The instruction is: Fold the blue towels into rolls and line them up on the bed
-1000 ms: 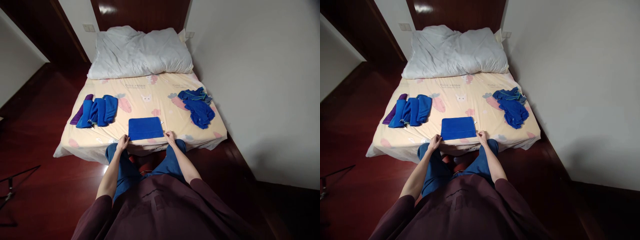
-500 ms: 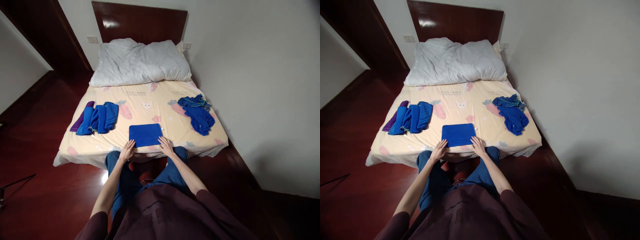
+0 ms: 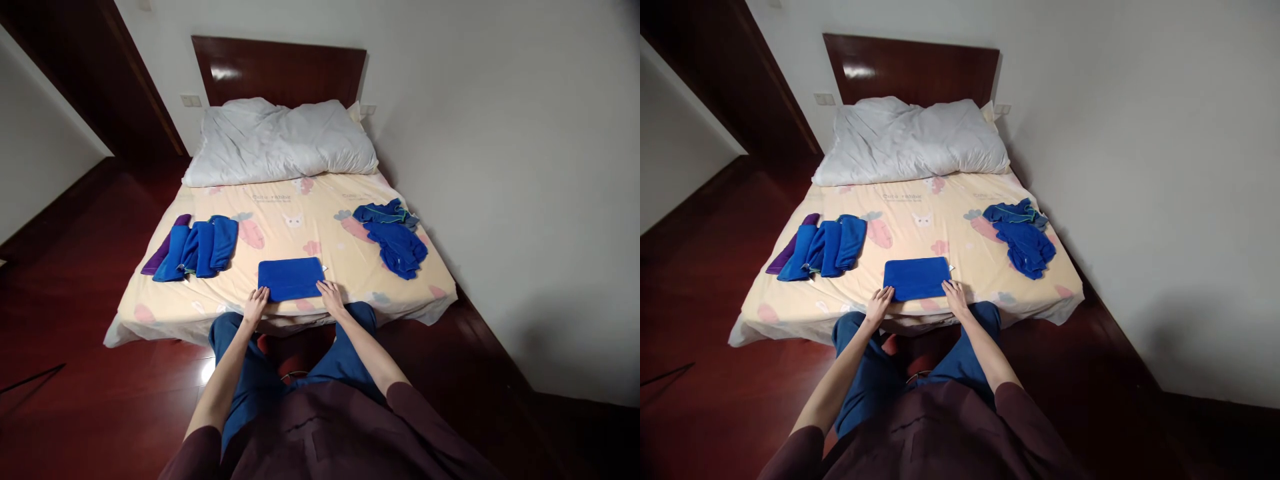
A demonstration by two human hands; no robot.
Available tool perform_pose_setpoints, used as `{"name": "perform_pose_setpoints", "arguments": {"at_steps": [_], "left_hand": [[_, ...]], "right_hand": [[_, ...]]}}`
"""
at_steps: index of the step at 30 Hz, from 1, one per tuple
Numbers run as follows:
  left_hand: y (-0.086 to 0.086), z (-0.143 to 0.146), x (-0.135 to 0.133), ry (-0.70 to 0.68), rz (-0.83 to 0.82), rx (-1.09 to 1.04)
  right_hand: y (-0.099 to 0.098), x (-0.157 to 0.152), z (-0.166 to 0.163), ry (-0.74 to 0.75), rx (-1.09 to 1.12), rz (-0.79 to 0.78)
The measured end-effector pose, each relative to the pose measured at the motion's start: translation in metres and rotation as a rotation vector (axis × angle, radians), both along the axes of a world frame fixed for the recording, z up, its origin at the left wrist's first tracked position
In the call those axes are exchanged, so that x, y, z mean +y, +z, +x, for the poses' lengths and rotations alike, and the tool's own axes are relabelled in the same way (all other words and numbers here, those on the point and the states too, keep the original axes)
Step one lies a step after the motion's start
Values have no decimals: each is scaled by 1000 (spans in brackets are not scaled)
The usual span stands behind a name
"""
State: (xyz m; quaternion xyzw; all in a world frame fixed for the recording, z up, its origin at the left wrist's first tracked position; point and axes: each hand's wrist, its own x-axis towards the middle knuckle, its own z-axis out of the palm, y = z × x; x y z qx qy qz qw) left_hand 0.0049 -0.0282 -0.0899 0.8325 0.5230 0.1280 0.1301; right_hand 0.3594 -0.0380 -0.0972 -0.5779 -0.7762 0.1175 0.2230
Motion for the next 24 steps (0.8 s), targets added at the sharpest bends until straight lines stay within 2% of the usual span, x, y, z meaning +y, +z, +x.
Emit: {"name": "perform_pose_setpoints", "arguments": {"at_steps": [3,6,11,17,24], "left_hand": [[-4,-12,-17,-66,-33,1],[-10,-24,-31,-99,-66,-65],[-10,-28,-27,23,-105,-271],[-5,-27,-22,116,-87,-325],[-9,-28,-23,248,-85,-360]], "right_hand": [[-4,-20,10,64,20,-27],[-12,-36,17,71,146,-62],[-21,-34,17,-119,413,-84],[-28,-26,19,-178,514,-106],[-29,-26,19,-206,588,-124]]}}
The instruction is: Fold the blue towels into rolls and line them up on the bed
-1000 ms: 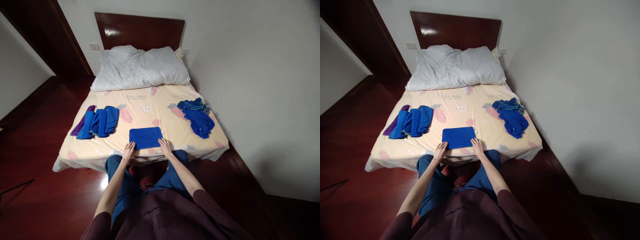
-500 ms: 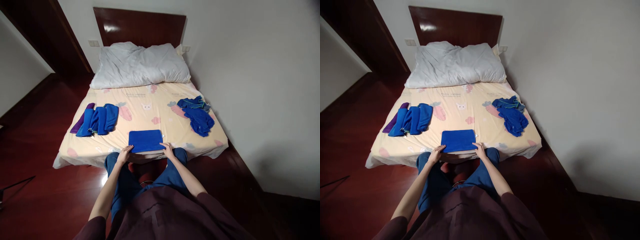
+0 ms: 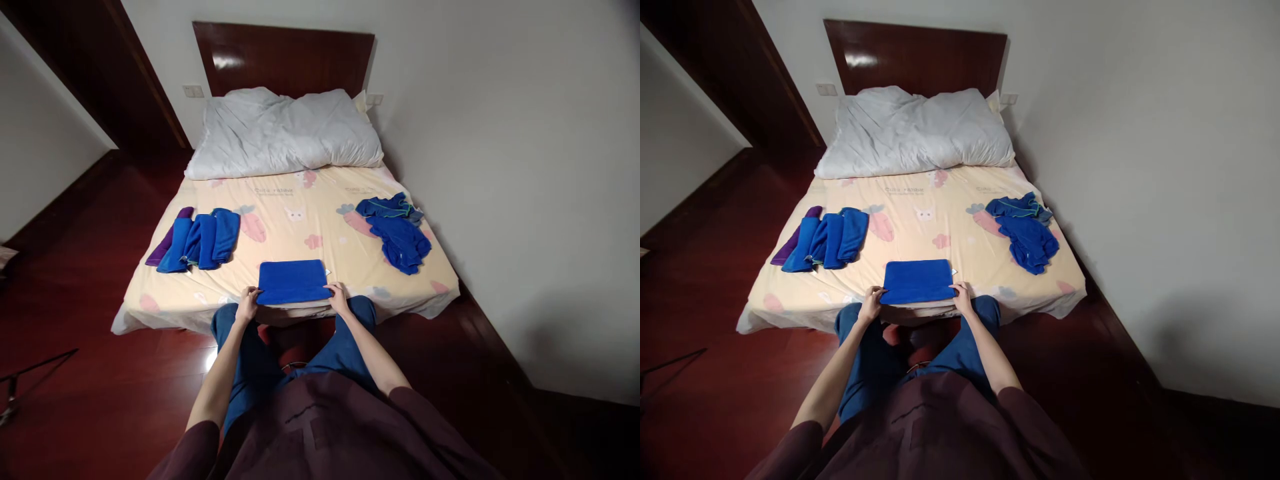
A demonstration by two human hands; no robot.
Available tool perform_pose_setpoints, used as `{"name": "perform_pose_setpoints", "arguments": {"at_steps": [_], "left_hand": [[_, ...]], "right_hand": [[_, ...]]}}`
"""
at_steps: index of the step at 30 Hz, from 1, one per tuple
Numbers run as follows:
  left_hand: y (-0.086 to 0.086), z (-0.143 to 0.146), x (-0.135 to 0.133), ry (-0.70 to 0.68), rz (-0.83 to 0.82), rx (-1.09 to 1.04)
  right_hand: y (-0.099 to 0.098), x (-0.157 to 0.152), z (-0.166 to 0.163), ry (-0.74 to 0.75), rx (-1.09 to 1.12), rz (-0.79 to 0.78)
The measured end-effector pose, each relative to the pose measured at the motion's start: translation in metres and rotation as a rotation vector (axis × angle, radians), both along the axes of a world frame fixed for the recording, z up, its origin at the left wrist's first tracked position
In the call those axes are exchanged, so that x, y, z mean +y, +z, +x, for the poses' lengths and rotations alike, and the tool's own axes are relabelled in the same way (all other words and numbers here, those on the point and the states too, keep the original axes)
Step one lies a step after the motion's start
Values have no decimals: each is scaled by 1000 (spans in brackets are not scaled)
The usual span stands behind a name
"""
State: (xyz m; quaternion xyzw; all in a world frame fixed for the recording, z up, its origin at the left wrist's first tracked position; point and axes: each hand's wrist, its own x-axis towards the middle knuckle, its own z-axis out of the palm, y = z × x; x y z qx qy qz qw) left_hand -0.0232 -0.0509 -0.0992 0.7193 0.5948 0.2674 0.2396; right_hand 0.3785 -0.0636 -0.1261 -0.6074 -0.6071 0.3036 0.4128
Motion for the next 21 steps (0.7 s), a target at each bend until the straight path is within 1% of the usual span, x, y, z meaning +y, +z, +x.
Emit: {"name": "perform_pose_setpoints", "arguments": {"at_steps": [6,14,21], "left_hand": [[-1,-1,2,72,25,12],[-1,2,1,73,26,60],[-2,0,0,56,30,99]], "right_hand": [[2,3,1,-62,-27,5],[1,3,2,-60,-45,-15],[1,3,3,-72,0,-31]]}}
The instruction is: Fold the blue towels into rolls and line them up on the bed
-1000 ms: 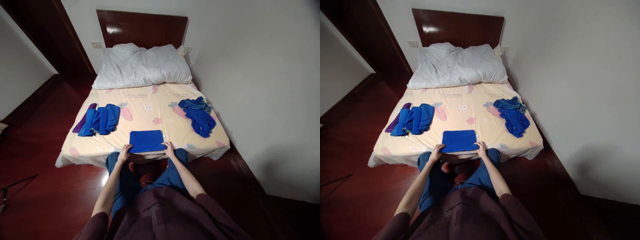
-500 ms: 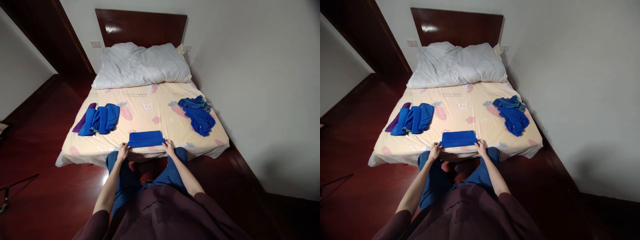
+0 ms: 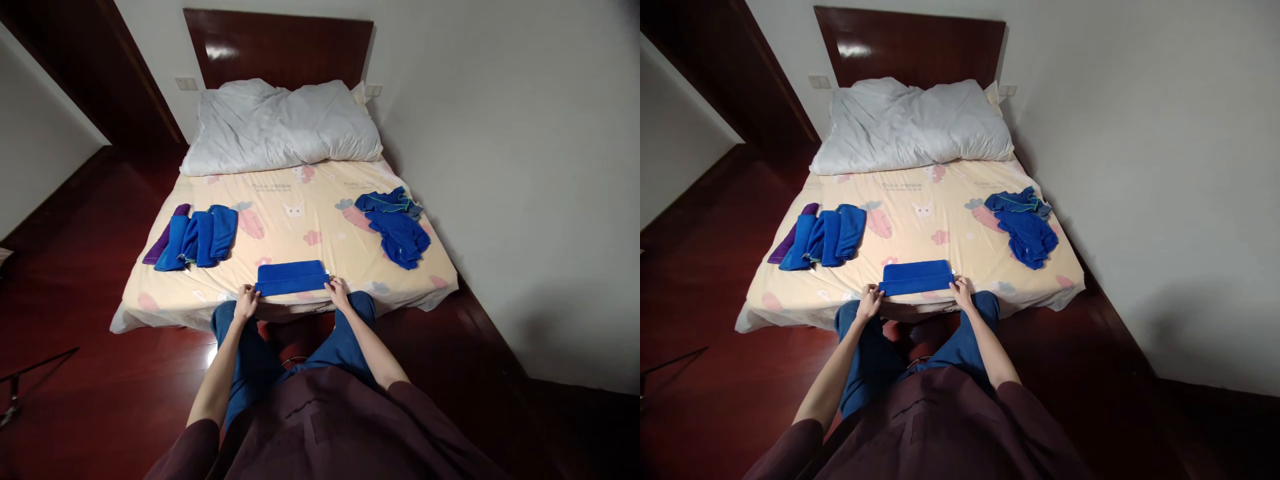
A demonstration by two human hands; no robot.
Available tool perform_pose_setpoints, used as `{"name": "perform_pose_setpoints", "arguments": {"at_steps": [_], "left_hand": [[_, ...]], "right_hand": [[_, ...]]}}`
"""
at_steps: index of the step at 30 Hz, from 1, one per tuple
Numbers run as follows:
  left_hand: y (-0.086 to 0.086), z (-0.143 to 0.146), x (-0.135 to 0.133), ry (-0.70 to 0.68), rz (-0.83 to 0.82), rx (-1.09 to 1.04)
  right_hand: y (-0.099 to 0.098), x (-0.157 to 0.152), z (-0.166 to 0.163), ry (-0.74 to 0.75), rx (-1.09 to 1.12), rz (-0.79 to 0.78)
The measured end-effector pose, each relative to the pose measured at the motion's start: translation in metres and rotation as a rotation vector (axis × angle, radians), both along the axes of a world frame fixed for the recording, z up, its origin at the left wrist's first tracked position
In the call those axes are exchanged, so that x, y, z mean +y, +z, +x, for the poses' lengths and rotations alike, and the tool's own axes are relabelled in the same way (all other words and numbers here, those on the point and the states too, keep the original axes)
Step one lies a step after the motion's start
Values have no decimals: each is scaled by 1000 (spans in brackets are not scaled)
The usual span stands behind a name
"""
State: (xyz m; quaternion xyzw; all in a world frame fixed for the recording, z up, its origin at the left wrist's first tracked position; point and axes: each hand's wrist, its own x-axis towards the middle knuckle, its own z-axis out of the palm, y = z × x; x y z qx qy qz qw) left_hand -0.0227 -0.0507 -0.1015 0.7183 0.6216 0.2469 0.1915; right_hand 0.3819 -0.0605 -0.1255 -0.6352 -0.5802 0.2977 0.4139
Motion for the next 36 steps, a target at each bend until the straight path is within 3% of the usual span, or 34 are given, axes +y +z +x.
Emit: {"name": "perform_pose_setpoints", "arguments": {"at_steps": [16,19,23,25,27,31,33,36], "left_hand": [[6,4,1,52,-35,-31],[16,4,-4,92,-15,-73],[42,-2,-19,108,213,-118],[53,-1,-25,-20,227,-59],[60,4,-25,-174,163,18],[49,19,-12,-402,46,144],[37,24,-6,-409,16,209],[23,28,-1,-348,0,280]], "right_hand": [[4,4,-2,-44,98,-27],[8,6,4,-172,194,-39],[22,5,14,-340,227,-6],[33,1,11,-277,134,75],[45,-3,1,-89,-23,156],[59,-7,-24,322,-294,195],[57,-6,-30,413,-391,187],[47,-2,-30,436,-479,164]]}}
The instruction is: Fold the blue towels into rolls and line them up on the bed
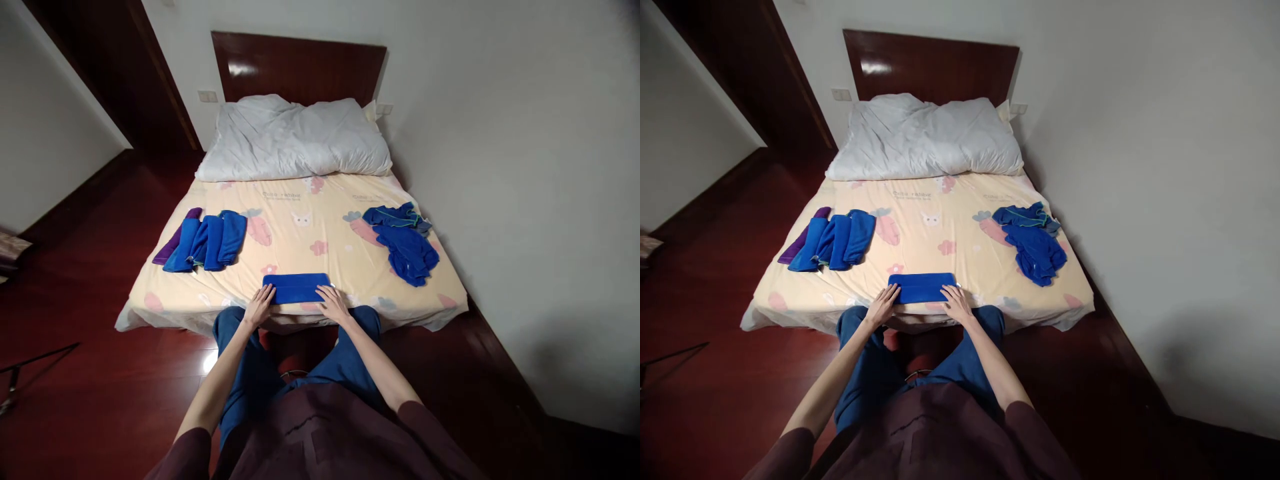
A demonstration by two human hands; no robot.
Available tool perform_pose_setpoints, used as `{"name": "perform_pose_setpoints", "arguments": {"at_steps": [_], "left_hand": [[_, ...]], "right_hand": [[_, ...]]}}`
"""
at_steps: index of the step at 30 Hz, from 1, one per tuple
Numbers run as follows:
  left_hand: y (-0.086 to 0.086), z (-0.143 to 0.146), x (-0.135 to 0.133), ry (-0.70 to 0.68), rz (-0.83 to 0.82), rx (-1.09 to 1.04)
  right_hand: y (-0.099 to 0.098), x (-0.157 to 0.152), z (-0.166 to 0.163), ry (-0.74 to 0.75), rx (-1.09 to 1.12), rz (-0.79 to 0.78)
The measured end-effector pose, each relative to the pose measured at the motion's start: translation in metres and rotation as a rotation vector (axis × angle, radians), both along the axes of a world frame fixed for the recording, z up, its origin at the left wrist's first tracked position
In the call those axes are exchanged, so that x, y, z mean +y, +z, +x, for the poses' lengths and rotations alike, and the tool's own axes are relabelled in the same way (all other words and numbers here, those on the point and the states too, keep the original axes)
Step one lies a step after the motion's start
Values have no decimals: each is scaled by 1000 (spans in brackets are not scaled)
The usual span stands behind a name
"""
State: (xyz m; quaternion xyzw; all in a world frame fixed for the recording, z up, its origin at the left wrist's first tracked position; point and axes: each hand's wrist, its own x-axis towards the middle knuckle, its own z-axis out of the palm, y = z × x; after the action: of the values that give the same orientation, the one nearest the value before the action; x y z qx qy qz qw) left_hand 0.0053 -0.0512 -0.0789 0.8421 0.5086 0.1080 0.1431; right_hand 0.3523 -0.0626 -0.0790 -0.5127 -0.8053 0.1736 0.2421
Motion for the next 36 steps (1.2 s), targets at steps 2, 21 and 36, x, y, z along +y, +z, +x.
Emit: {"name": "perform_pose_setpoints", "arguments": {"at_steps": [2,21,36], "left_hand": [[-5,2,3,25,14,11],[-13,-35,-5,150,-160,-433],[-18,-31,-1,385,-168,-369]], "right_hand": [[-7,5,2,-29,-38,5],[-32,-3,28,-254,402,-199],[-36,4,27,-442,466,-190]]}}
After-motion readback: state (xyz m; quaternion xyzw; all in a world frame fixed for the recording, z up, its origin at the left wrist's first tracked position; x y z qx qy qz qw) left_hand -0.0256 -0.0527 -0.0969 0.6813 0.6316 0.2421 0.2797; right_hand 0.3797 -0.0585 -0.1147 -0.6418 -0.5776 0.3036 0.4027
